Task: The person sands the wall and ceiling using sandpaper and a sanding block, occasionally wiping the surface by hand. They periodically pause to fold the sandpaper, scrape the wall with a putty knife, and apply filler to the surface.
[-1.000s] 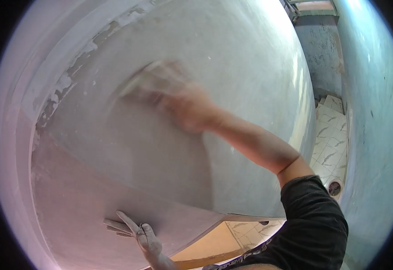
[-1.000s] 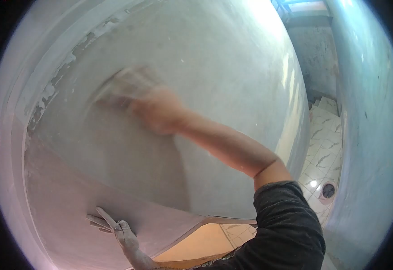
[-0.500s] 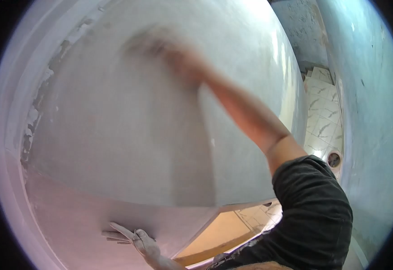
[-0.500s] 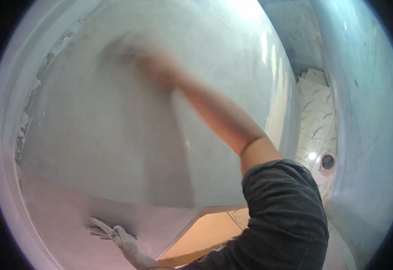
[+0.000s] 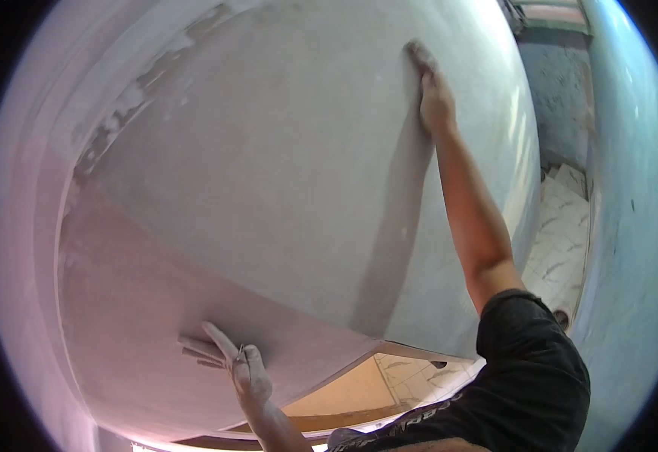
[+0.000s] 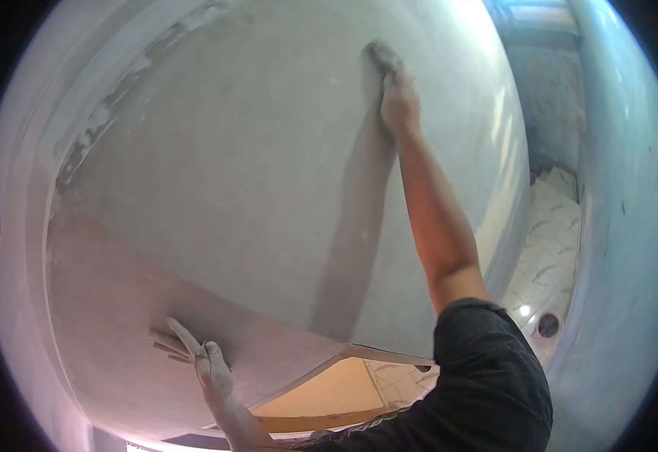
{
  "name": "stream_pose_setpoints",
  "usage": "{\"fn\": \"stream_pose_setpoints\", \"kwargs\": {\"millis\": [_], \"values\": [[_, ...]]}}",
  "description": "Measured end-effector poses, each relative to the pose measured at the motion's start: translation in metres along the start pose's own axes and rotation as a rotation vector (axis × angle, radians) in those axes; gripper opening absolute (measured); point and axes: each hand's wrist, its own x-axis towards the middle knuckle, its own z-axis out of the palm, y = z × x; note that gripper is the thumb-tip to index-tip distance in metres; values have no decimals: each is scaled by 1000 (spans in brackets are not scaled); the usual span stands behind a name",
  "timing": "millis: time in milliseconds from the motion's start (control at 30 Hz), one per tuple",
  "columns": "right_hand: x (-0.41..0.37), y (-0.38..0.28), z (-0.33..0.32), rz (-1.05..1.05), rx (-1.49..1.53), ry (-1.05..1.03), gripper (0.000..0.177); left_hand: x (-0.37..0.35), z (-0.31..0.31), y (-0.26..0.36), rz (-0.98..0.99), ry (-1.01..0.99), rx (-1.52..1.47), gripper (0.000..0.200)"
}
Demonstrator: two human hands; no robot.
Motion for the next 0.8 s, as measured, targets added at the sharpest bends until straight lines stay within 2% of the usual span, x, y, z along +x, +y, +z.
{"fn": "stream_pose_setpoints", "kwargs": {"millis": [67, 133, 167, 233, 300, 367, 433, 467, 533, 567, 600, 633, 667, 700, 733, 800], "values": [[32, -44, 59, 139, -22, 8, 38, 4, -1, -2, 13, -13, -3, 68], [-1, -69, 131, -317, -522, -559, 35, 7, 0, -5, 27, -25, -9, 68], [-43, -124, 162, -931, -477, -450, 34, 9, 0, -6, 35, -31, -9, 68], [-61, -129, 181, -1107, -224, -624, 33, 12, -1, -8, 51, -41, -7, 68], [-8, -102, 156, -767, -595, -661, 33, 12, -2, -9, 61, -54, -10, 68], [32, -78, 128, -265, -217, -547, 36, 14, -1, -8, 64, -64, -22, 68], [28, -9, 116, -482, -521, -294, 35, 17, 0, -9, 72, -73, -24, 68], [43, 0, 111, -622, -674, -149, 36, 18, 3, -9, 76, -72, -30, 68], [-56, -91, 127, -806, -365, -595, 39, 19, 5, -9, 76, -61, -45, 68], [-71, -107, 126, -960, -627, -650, 39, 18, 5, -10, 77, -60, -41, 68], [-60, -100, 128, -966, -617, -641, 39, 19, 4, -11, 81, -62, -36, 68], [-29, -83, 130, -531, -306, -637, 35, 18, 5, -11, 85, -65, -33, 68], [-1, -76, 125, -245, -59, -576, 34, 17, 5, -11, 80, -69, -32, 68], [20, -70, 124, -150, -59, -513, 33, 17, 4, -11, 79, -76, -36, 68], [30, -73, 129, -195, -173, -467, 32, 18, 5, -10, 77, -82, -36, 68], [7, -97, 155, -601, -367, -499, 32, 20, 5, -9, 75, -82, -34, 68]]}}
